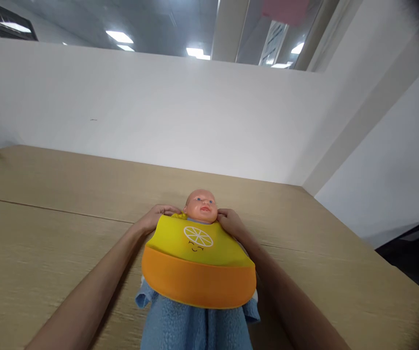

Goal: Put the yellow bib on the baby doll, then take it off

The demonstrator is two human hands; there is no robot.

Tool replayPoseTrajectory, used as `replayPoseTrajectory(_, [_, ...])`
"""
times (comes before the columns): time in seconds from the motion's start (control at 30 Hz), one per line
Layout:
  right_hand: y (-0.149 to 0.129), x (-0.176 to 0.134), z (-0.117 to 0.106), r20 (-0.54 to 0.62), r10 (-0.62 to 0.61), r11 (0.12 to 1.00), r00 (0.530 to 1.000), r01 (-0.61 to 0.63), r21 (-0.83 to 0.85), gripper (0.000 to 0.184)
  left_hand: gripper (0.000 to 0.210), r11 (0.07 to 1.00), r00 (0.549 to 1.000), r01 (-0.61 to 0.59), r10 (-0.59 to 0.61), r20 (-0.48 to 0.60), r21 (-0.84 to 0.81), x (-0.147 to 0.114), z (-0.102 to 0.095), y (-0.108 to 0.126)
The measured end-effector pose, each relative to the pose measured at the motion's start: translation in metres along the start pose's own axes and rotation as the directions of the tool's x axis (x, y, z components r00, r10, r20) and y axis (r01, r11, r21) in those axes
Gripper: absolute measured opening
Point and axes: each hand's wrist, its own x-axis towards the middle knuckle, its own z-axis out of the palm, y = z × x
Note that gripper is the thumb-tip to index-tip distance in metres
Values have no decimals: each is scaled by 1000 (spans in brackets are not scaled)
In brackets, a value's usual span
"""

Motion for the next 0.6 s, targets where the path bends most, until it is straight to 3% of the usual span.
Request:
replayPoseTrajectory(0.27, [6, 0, 5, -82, 79, 997, 993, -80, -9, 22, 51, 997, 976, 82, -78, 204, -11, -2, -8, 0])
replayPoseTrajectory(0.4, [5, 0, 5, -86, 65, 997, 994, -62, 37, 22, 42, 996, 988, 82, -75, 135, -45, -2, -5, -1])
replayPoseTrajectory(0.6, [8, 0, 1, 16, 89, 989, 996, -91, 113, 25, 39, 995, 996, 68, -64, 63, -74, -3, 8, -1])
